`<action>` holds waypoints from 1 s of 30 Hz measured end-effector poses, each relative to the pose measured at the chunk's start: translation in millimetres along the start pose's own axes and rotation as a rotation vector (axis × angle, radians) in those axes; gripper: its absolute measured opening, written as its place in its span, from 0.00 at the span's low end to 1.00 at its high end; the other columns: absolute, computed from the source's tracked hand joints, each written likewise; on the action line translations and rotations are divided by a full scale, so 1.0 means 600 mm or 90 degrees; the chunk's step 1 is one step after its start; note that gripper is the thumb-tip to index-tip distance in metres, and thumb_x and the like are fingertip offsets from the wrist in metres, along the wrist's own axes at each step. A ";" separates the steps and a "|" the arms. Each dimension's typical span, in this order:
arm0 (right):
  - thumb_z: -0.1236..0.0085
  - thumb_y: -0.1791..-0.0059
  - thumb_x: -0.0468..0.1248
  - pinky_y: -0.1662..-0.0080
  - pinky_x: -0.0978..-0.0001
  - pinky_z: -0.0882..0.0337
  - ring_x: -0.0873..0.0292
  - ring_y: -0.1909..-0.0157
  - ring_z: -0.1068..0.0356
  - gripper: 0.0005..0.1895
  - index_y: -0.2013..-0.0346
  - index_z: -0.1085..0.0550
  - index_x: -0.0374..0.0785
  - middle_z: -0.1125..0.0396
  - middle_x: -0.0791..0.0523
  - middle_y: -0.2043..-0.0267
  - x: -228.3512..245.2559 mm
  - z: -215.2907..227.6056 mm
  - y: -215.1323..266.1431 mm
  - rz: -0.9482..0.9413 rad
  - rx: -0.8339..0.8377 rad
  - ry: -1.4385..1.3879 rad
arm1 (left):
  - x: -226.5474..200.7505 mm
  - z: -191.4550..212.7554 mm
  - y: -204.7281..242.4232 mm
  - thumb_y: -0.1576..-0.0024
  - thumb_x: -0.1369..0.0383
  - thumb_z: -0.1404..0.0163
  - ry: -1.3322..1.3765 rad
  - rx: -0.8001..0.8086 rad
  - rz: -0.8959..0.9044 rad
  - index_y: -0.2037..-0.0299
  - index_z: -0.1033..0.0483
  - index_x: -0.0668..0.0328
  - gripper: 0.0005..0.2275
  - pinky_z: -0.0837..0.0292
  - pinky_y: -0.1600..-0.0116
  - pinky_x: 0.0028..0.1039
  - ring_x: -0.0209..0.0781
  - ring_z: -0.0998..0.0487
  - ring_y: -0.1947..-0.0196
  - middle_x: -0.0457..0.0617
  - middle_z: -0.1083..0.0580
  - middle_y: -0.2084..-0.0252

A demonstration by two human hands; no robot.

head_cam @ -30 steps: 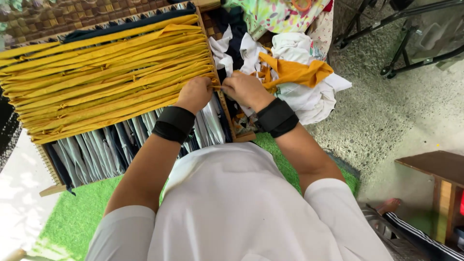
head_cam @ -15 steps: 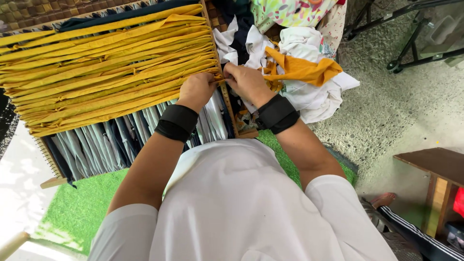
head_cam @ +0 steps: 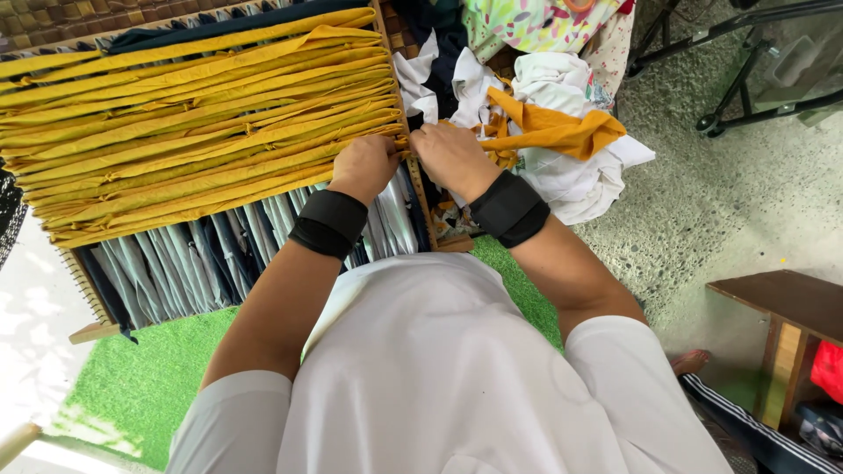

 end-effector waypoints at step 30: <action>0.46 0.55 0.36 0.59 0.48 0.28 0.41 0.56 0.27 0.14 0.56 0.27 0.35 0.29 0.48 0.58 0.129 0.024 0.058 -0.074 0.191 -0.142 | 0.012 -0.006 0.000 0.37 0.57 0.51 -0.044 0.018 -0.032 0.57 0.18 0.53 0.12 0.22 0.58 0.49 0.58 0.18 0.61 0.57 0.20 0.61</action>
Point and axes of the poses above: each hand's wrist, its own y-axis away from the middle knuckle, its own z-axis out of the back of the hand, x = y × z, the point moved 1 cm from there along -y, towards the middle knuckle
